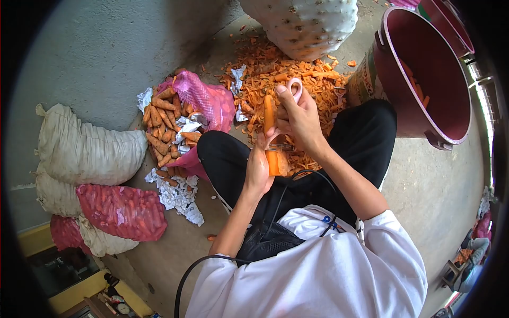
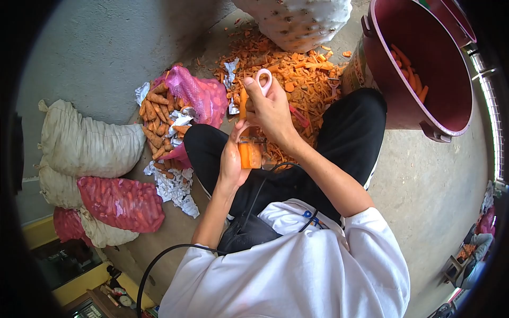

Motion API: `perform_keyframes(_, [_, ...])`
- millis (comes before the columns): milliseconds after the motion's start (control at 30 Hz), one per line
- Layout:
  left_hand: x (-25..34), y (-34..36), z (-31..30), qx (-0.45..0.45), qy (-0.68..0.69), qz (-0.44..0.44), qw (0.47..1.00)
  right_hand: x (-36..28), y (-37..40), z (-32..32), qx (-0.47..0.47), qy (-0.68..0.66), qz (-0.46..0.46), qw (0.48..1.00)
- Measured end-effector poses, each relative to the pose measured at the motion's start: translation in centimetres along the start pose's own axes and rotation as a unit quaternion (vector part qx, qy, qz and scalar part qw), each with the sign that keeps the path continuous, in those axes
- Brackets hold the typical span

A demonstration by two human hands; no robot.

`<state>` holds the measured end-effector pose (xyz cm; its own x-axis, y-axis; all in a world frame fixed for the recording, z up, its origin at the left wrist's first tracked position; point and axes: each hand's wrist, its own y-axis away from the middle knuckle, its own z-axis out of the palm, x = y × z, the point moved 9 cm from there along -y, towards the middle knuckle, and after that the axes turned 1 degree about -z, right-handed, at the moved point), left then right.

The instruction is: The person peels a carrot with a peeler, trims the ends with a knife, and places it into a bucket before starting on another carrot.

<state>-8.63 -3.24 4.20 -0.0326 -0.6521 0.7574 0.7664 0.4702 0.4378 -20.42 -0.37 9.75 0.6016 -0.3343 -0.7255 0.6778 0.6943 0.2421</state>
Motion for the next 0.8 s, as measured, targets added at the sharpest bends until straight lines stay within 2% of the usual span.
perform_keyframes(100, [-0.7,0.7,-0.7,0.002,-0.005,-0.023,1.0,-0.7,-1.5,-1.2,0.032,-0.011,-0.052,0.998])
perform_keyframes(133, [-0.8,1.0,-0.9,-0.003,-0.003,-0.031,1.0,-0.1,-2.4,-1.6,0.035,-0.046,-0.035,0.998])
perform_keyframes(233, [-0.6,1.3,-1.5,-0.027,-0.025,-0.05,0.998,0.9,-3.1,-0.7,-0.021,-0.008,-0.002,1.0])
perform_keyframes(267, [-0.5,1.5,-2.0,-0.013,-0.032,-0.055,0.998,1.2,-3.3,-0.8,-0.002,-0.013,0.017,1.0])
perform_keyframes(367, [-0.1,1.4,-2.8,-0.005,-0.047,-0.066,0.997,2.7,-9.5,-2.7,0.034,0.096,-0.036,0.994])
perform_keyframes(433, [-1.0,1.5,-3.7,-0.03,-0.045,-0.081,0.995,4.0,-16.2,-6.1,0.161,0.283,-0.139,0.936])
perform_keyframes(467, [-1.2,1.4,-3.7,-0.043,-0.033,-0.093,0.994,5.1,-19.1,-7.7,0.184,0.291,-0.13,0.93])
perform_keyframes(567, [0.0,0.9,-3.3,-0.046,-0.047,-0.059,0.996,3.8,-20.0,-8.2,0.21,0.29,-0.141,0.923])
perform_keyframes(633, [0.9,0.3,-3.3,-0.032,-0.103,-0.021,0.994,1.7,-17.5,-6.2,0.14,0.311,-0.143,0.929])
perform_keyframes(667, [1.2,0.0,-3.3,-0.025,-0.132,-0.004,0.991,1.2,-15.6,-5.2,0.108,0.344,-0.114,0.926])
perform_keyframes(733, [1.5,-0.9,-3.5,-0.011,-0.067,0.017,0.998,1.4,-11.1,-3.8,0.049,0.404,-0.059,0.912])
perform_keyframes(767, [1.6,-1.3,-3.5,-0.006,-0.034,0.029,0.999,1.9,-9.0,-3.3,0.017,0.456,-0.079,0.886])
perform_keyframes(800, [1.5,-1.3,-3.6,0.003,-0.009,0.01,1.0,2.2,-6.0,-2.3,-0.019,0.463,-0.027,0.886])
